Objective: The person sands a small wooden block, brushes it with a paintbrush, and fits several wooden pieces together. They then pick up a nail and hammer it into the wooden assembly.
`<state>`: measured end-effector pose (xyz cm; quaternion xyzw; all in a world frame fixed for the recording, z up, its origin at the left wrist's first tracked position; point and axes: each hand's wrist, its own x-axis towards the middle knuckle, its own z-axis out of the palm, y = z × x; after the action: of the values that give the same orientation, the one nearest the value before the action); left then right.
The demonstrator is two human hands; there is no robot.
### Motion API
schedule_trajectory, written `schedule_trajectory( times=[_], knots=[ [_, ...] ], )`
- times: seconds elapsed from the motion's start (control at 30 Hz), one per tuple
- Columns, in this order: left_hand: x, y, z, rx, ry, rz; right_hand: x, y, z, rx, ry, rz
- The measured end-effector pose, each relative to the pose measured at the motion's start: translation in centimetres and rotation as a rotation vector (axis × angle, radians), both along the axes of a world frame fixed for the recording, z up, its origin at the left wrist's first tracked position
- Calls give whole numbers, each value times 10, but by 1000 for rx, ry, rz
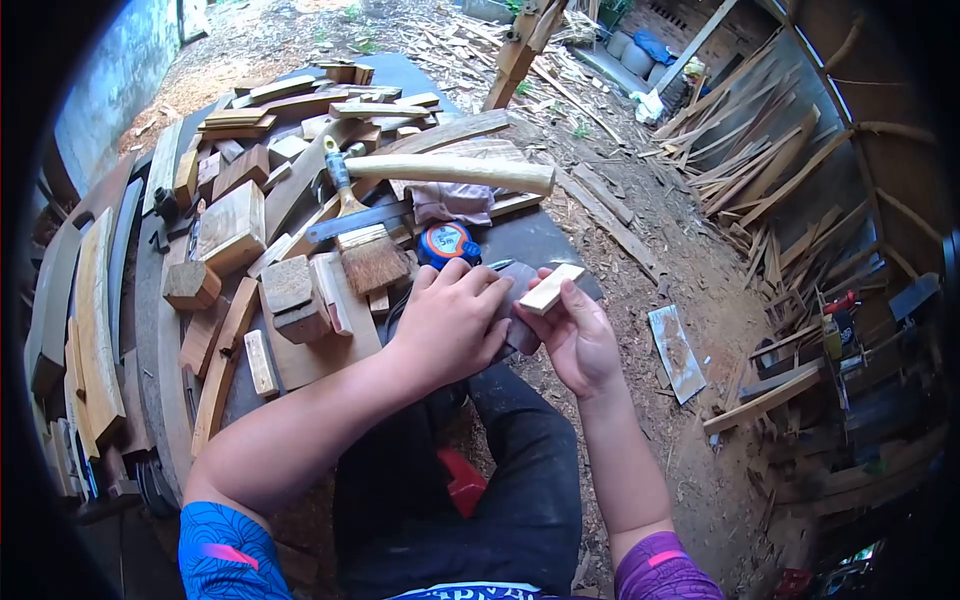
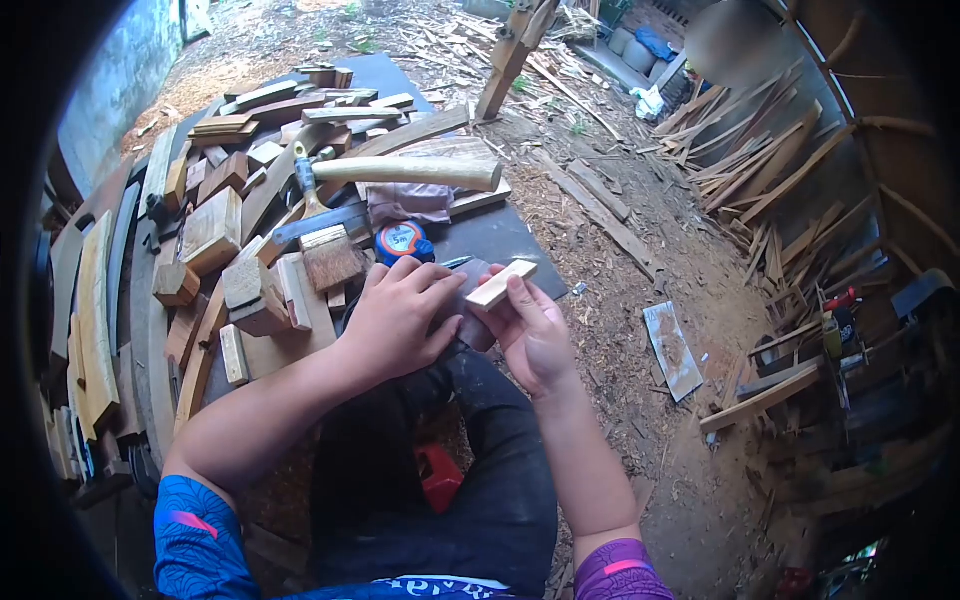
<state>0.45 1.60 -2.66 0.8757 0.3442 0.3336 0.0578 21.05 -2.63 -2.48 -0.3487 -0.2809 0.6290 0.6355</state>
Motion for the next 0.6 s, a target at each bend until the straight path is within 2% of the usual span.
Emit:
schedule_trajectory(
  times=[0.2, 0.33, 0.37, 0.4, 0.43, 0.47, 0.5, 0.53, 0.57, 0.6],
  knots=[
    [0, 3, 3, -41, -244, -109, -9, -3, 3, 24, -66, 9],
    [2, 8, 6, 16, -249, -167, -14, 7, -16, 64, -76, 22],
    [-1, 9, -3, 22, -240, -146, -17, 10, -21, 31, -145, -26],
    [2, 6, -3, -21, -275, -141, -15, 14, -28, 150, -257, -7],
    [-6, 20, -25, -65, -261, -128, -20, 17, -23, 40, -464, -115],
    [-15, 36, -41, -230, -247, -181, -20, 31, -43, 111, -508, -168],
    [-13, 37, -35, -130, -221, -221, -21, 10, -9, -4, -518, -202],
    [-38, 81, -76, -160, -217, -345, -29, 22, -25, 102, -374, -205],
    [-23, 75, -63, -158, -207, -407, -33, 24, -31, 95, -360, -210],
    [-14, 51, -44, -167, -186, -275, -34, 25, -32, 93, -337, -199]
  ],
)
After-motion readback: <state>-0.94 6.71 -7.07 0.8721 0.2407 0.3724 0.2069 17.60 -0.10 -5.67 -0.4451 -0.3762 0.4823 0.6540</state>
